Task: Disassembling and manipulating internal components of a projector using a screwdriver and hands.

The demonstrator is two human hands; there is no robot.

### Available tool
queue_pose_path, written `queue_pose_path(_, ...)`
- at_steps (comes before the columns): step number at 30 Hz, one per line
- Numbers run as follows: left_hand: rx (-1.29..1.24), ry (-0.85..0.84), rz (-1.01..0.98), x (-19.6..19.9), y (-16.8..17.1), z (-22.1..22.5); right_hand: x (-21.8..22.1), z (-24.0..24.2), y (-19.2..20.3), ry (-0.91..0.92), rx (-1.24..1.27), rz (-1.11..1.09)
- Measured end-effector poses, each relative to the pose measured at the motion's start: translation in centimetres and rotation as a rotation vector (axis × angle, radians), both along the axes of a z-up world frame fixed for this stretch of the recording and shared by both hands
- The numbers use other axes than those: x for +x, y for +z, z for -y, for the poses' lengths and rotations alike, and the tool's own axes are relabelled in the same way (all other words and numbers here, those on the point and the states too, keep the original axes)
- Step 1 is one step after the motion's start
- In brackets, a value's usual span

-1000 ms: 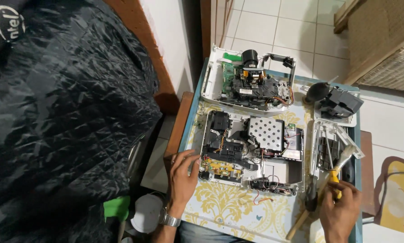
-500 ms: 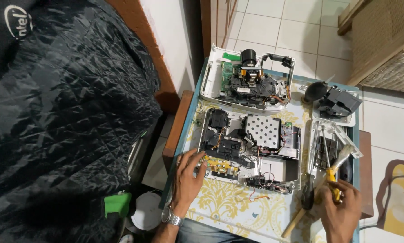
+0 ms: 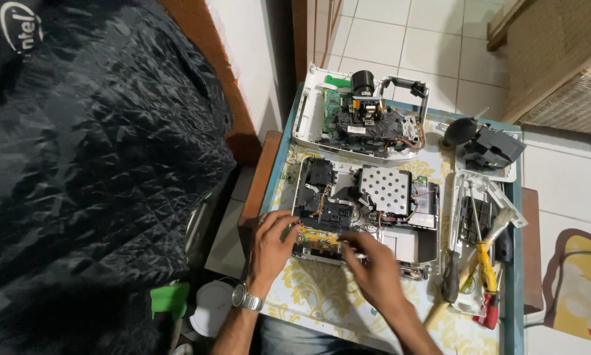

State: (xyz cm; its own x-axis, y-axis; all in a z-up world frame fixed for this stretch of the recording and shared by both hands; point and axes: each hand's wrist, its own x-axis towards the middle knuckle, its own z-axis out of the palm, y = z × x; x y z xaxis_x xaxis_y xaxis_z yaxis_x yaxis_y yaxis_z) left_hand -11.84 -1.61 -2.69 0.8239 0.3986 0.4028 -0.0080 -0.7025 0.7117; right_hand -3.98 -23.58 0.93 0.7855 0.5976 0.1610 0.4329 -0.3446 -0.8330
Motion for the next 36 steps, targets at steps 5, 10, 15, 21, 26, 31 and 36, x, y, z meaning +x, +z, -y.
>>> queue_pose_path(5,-0.005,0.018,0.011,0.3,-0.1,-0.7,0.7,-6.7,-1.9,0.075,-0.142,-0.039)
queue_pose_path(10,-0.024,0.08,-0.002,0.2,-0.1,-0.5,1.2,-8.5,-1.9,0.059,-0.179,-0.037)
queue_pose_path(15,-0.027,0.132,-0.016,0.6,-0.3,-0.2,2.0,-8.4,-1.0,0.065,-0.117,-0.194)
queue_pose_path(21,-0.092,0.152,0.019,0.5,0.7,0.4,2.0,-8.6,0.4,0.061,-0.117,-0.313)
queue_pose_path(26,-0.084,0.153,0.066,0.6,-0.8,0.3,2.8,-8.5,-0.7,0.085,-0.11,-0.328)
queue_pose_path(31,-0.034,0.127,0.072,0.6,-1.8,-0.1,3.1,-8.5,-1.4,0.14,-0.105,-0.186)
queue_pose_path(36,-0.044,0.061,0.082,0.4,-1.8,-0.6,3.9,-8.2,-3.4,0.21,-0.09,-0.029)
